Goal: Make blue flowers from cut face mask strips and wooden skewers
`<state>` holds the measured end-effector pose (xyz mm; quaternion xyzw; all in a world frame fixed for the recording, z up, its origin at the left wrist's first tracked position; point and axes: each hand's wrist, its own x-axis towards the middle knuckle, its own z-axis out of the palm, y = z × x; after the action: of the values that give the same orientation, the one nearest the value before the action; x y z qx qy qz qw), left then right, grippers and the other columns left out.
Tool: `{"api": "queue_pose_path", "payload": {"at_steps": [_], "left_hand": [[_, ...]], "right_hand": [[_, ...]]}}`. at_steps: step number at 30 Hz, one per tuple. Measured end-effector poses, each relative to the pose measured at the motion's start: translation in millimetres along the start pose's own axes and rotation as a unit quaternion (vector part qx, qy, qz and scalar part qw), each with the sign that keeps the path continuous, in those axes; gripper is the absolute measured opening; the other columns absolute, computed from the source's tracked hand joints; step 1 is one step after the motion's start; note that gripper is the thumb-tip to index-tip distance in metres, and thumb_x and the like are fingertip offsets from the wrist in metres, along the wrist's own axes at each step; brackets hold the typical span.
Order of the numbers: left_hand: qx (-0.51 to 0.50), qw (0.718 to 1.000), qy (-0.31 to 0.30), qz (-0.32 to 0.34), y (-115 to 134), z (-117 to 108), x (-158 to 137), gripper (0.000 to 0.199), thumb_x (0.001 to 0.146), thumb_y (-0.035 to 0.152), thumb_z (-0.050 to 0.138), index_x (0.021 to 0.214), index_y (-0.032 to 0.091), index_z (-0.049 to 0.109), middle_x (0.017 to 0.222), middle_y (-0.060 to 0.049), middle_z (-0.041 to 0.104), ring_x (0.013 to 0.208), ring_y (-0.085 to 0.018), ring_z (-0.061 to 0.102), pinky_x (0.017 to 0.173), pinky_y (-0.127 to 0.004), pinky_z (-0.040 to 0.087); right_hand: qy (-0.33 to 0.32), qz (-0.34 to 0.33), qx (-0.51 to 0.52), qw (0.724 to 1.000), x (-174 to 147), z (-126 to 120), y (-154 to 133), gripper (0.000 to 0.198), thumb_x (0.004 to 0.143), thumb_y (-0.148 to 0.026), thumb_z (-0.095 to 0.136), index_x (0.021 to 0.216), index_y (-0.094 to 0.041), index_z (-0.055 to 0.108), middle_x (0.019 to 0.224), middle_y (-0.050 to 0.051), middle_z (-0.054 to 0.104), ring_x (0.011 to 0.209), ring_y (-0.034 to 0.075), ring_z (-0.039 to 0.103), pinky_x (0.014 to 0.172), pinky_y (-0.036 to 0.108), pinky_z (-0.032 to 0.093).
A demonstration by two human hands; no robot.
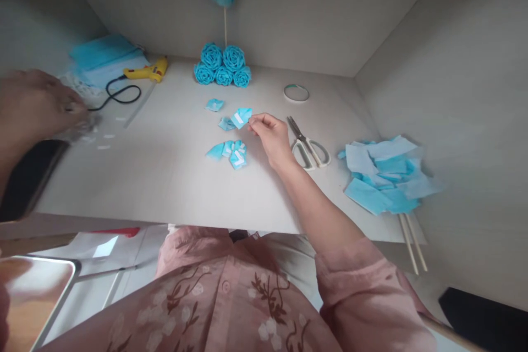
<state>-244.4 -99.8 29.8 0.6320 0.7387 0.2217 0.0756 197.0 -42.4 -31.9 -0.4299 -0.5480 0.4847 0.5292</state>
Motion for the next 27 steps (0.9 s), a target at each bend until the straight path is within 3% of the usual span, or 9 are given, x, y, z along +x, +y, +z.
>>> {"api": "queue_pose_path", "payload": {"at_steps": [2, 4, 5, 7, 12, 15, 18, 23, 27], "left_hand": [[0.06, 0.995, 0.053, 0.056, 25.0, 11.1, -2.2, 0.049, 0.07, 0.064, 0.072, 0.105, 0.029, 0.069, 0.151, 0.009, 0.05, 0.145, -0.045, 0.027, 0.125, -0.056, 0.01], [0.011, 0.989, 0.081, 0.126, 59.3, 28.9, -4.7, 0.057, 0.073, 0.064, 0.071, 0.118, 0.029, 0.07, 0.143, 0.002, 0.06, 0.133, -0.037, 0.045, 0.121, -0.05, 0.026], [-0.028, 0.985, 0.064, 0.157, 78.8, 39.7, -5.8, 0.057, 0.075, 0.063, 0.07, 0.119, 0.027, 0.071, 0.135, -0.002, 0.066, 0.121, -0.031, 0.054, 0.115, -0.045, 0.035], [-0.131, 0.975, -0.011, 0.182, 119.0, 63.1, -7.3, 0.053, 0.082, 0.063, 0.062, 0.115, 0.022, 0.074, 0.119, -0.007, 0.072, 0.091, -0.021, 0.062, 0.092, -0.036, 0.049], [-0.331, 0.905, -0.207, 0.167, 193.4, 110.4, -3.1, 0.048, 0.08, 0.058, 0.068, 0.105, 0.017, 0.074, 0.094, -0.006, 0.074, 0.082, -0.018, 0.064, 0.073, -0.028, 0.05], [-0.402, 0.869, -0.267, 0.112, 210.0, 124.3, 0.6, 0.032, 0.08, 0.044, 0.069, 0.092, 0.015, 0.071, 0.077, -0.003, 0.067, 0.069, -0.013, 0.058, 0.063, -0.023, 0.045], [-0.464, 0.84, -0.275, 0.064, 213.7, 132.5, -0.1, 0.016, 0.075, 0.029, 0.07, 0.074, 0.015, 0.062, 0.064, 0.0, 0.058, 0.059, -0.009, 0.051, 0.057, -0.021, 0.039], [-0.538, 0.803, -0.255, 0.024, 212.4, 138.3, -8.4, 0.018, 0.076, 0.024, 0.067, 0.066, 0.016, 0.054, 0.059, 0.002, 0.052, 0.055, -0.008, 0.047, 0.056, -0.021, 0.038], [-0.551, 0.796, -0.25, 0.023, 211.4, 138.6, -12.6, 0.022, 0.076, 0.026, 0.069, 0.065, 0.017, 0.052, 0.061, 0.002, 0.053, 0.055, -0.007, 0.047, 0.055, -0.021, 0.038]], "right_hand": [[-0.005, 0.008, 0.005, 1.0, -1.1, 0.8, -1.7, 0.01, 0.073, -0.03, 0.068, 0.07, -0.02, 0.067, 0.066, -0.004, 0.062, 0.064, 0.01, 0.053, 0.067, 0.026, 0.044], [-0.014, 0.012, 0.01, 1.0, -2.3, 1.2, -3.3, 0.01, 0.073, -0.03, 0.069, 0.071, -0.02, 0.068, 0.066, -0.003, 0.064, 0.064, 0.01, 0.054, 0.068, 0.026, 0.045], [-0.02, 0.01, 0.012, 1.0, -2.9, 1.3, -4.1, 0.01, 0.073, -0.03, 0.069, 0.071, -0.02, 0.069, 0.066, -0.003, 0.064, 0.064, 0.01, 0.054, 0.068, 0.026, 0.044], [-0.037, 0.004, 0.015, 0.999, -4.2, 0.9, -5.5, 0.011, 0.074, -0.03, 0.07, 0.072, -0.02, 0.07, 0.066, -0.003, 0.065, 0.065, 0.01, 0.054, 0.068, 0.026, 0.044], [-0.064, -0.013, -0.003, 0.998, -6.9, -1.2, -9.8, 0.014, 0.077, -0.033, 0.071, 0.073, -0.019, 0.07, 0.067, -0.002, 0.065, 0.066, 0.01, 0.054, 0.068, 0.026, 0.044], [-0.064, -0.015, -0.02, 0.998, -7.4, -2.2, -12.2, 0.016, 0.079, -0.034, 0.072, 0.073, -0.02, 0.07, 0.068, -0.002, 0.065, 0.067, 0.011, 0.054, 0.069, 0.027, 0.044], [-0.065, -0.003, -0.011, 0.998, -7.5, -2.6, -13.0, 0.018, 0.08, -0.037, 0.073, 0.075, -0.02, 0.071, 0.07, -0.001, 0.066, 0.068, 0.012, 0.055, 0.071, 0.028, 0.046], [-0.088, 0.043, 0.033, 0.995, -10.3, -2.2, -14.3, 0.025, 0.083, -0.043, 0.071, 0.09, -0.02, 0.076, 0.075, 0.001, 0.069, 0.072, 0.012, 0.059, 0.072, 0.028, 0.048], [-0.107, 0.032, -0.005, 0.994, -13.3, -1.1, -18.1, 0.021, 0.082, -0.04, 0.072, 0.081, -0.019, 0.074, 0.074, 0.0, 0.069, 0.07, 0.011, 0.057, 0.071, 0.027, 0.047]]}}
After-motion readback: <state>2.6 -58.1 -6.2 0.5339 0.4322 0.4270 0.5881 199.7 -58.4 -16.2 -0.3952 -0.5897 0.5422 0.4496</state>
